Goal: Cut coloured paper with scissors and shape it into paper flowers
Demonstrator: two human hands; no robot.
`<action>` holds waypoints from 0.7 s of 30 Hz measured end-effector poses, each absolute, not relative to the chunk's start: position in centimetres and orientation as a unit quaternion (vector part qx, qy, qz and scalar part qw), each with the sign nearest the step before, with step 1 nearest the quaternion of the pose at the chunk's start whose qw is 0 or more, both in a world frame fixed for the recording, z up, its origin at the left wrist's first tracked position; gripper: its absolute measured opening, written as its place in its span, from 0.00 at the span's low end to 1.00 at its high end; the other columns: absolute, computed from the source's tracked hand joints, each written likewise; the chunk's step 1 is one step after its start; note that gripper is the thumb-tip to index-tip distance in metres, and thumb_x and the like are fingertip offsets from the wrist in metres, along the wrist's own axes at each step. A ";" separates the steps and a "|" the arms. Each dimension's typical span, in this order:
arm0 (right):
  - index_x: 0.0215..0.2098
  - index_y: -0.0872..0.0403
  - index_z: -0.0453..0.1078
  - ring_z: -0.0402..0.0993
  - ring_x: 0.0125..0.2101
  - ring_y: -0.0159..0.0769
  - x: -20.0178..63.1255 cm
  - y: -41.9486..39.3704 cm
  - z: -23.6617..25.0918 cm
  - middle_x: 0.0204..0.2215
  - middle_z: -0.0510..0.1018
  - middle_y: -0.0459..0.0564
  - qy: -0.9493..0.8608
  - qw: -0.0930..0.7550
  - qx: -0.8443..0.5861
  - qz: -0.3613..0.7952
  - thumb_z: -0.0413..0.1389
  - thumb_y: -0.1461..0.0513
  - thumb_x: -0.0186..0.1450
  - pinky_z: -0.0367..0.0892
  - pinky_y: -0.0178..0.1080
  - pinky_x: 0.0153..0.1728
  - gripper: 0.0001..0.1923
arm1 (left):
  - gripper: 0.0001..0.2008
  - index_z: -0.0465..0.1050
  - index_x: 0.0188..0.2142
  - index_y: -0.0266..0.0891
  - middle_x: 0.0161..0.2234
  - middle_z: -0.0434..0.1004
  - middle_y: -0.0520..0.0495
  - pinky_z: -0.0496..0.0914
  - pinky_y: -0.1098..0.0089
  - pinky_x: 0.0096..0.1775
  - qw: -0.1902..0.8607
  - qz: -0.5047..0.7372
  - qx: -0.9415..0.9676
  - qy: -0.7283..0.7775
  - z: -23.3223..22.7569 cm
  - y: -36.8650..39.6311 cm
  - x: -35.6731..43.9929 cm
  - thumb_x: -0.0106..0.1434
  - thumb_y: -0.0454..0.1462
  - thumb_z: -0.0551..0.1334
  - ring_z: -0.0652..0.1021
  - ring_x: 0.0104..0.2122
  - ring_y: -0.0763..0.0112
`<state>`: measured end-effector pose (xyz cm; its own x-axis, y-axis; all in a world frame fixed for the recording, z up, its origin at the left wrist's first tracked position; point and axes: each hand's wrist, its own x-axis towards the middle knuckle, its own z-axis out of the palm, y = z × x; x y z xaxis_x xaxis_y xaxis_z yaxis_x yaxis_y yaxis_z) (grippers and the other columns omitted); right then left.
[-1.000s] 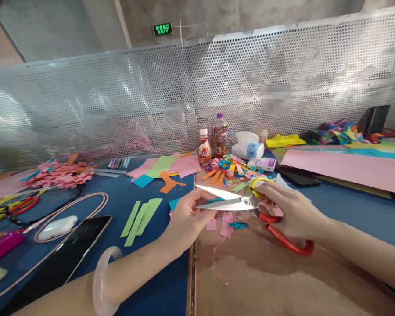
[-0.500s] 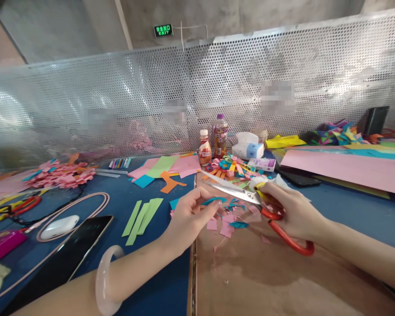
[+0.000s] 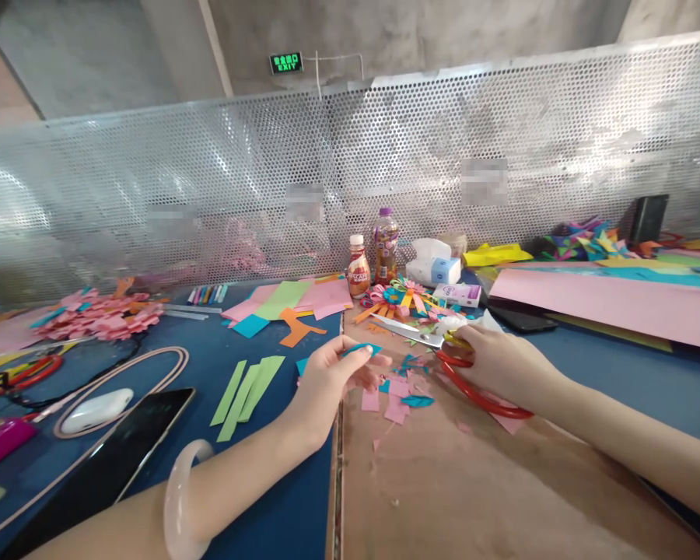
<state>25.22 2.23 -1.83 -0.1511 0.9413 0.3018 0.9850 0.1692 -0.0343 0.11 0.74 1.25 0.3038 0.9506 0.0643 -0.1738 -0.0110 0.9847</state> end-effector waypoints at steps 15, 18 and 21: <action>0.29 0.54 0.68 0.71 0.32 0.40 26.3 3.8 -2.3 0.29 0.75 0.53 -0.772 0.133 -0.622 0.003 0.53 0.55 0.55 0.62 0.38 0.32 0.10 | 0.08 0.66 0.28 0.36 0.34 0.78 0.44 0.68 0.71 0.30 0.581 0.460 0.556 0.376 1.4 0.8 0.1 0.57 0.39 0.60 0.74 0.25 0.75; 0.32 0.54 0.69 0.71 0.34 0.42 26.1 3.6 -2.2 0.32 0.75 0.54 -0.765 0.126 -0.631 -0.001 0.52 0.55 0.55 0.63 0.38 0.33 0.12 | 0.08 0.67 0.28 0.35 0.31 0.77 0.45 0.68 0.72 0.29 0.566 0.457 0.572 0.378 1.6 0.7 0.3 0.57 0.39 0.61 0.74 0.26 0.74; 0.38 0.54 0.70 0.71 0.36 0.43 25.7 3.0 -1.9 0.35 0.75 0.54 -0.760 0.145 -0.634 -0.012 0.53 0.53 0.56 0.63 0.39 0.34 0.16 | 0.08 0.66 0.28 0.35 0.30 0.77 0.46 0.68 0.72 0.29 0.555 0.450 0.583 0.387 1.7 0.6 0.3 0.57 0.39 0.60 0.74 0.25 0.75</action>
